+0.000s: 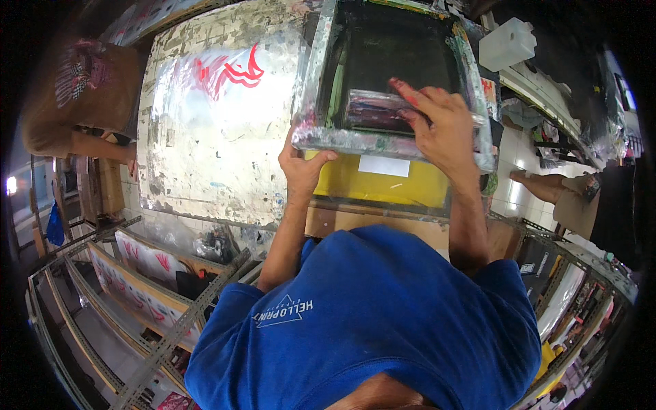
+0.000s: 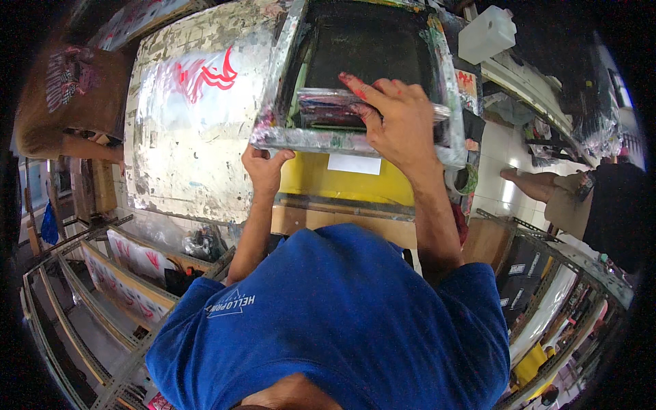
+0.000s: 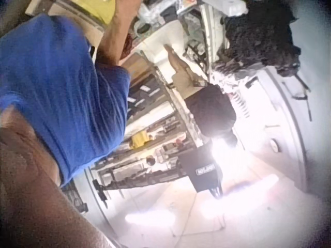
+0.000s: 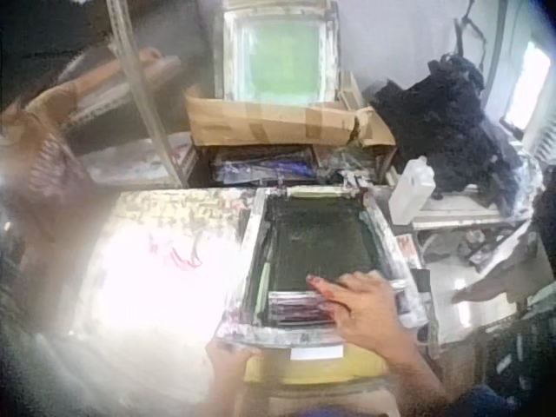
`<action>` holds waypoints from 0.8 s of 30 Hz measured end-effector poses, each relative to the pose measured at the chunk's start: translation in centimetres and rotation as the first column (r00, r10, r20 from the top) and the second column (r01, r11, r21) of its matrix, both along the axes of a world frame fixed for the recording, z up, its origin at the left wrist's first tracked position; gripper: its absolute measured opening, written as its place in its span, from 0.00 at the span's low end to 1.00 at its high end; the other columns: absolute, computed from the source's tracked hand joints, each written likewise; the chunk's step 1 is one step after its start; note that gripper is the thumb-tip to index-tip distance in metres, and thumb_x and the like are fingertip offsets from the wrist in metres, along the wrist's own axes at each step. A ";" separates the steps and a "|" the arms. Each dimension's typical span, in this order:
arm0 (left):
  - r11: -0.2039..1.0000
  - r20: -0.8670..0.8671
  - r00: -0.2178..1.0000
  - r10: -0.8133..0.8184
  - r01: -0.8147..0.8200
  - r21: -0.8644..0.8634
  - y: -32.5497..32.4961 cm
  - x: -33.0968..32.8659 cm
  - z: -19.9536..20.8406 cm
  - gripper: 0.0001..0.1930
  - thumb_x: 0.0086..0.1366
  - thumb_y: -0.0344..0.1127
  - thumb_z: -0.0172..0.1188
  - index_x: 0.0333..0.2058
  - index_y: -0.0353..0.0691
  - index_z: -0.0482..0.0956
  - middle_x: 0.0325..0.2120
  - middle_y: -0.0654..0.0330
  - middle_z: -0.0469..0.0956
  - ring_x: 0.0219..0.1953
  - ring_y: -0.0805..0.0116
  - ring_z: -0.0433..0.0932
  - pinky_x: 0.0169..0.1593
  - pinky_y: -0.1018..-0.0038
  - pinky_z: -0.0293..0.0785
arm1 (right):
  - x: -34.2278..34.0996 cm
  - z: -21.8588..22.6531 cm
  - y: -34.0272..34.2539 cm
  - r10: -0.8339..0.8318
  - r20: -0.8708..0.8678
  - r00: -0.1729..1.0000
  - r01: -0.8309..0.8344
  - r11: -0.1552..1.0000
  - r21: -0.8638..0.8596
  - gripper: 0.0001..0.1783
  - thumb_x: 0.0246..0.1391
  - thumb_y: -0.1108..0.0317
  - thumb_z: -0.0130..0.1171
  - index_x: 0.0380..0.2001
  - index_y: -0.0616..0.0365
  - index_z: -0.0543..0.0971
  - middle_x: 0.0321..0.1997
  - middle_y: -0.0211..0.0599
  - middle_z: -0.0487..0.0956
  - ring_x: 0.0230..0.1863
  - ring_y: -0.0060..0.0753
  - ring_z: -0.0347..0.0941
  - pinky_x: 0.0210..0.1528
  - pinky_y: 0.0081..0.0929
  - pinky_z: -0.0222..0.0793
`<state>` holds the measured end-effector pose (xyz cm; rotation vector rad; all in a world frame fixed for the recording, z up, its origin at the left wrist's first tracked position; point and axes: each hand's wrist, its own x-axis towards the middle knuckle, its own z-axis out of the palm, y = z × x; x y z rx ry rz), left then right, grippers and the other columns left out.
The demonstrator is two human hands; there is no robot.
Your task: The person performs screen printing on sheets of paper using a squeegee and a frame, then lifts the frame and moves the printed sheets to a drying rack with the help of an assistant.
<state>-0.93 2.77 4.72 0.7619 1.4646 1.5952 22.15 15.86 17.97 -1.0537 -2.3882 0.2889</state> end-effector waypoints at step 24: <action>0.989 -0.816 0.577 -0.025 -0.103 -0.103 -2.9 0.1 -4.9 0.40 0.42 0.51 0.78 0.55 0.39 0.79 0.63 0.47 0.64 0.63 0.46 0.59 0.64 0.54 0.56 | -2.6 -15.5 23.8 -0.054 0.118 0.992 0.024 0.971 0.239 0.36 0.44 0.61 0.67 0.61 0.31 0.75 0.49 0.29 0.77 0.54 0.39 0.70 0.52 0.47 0.54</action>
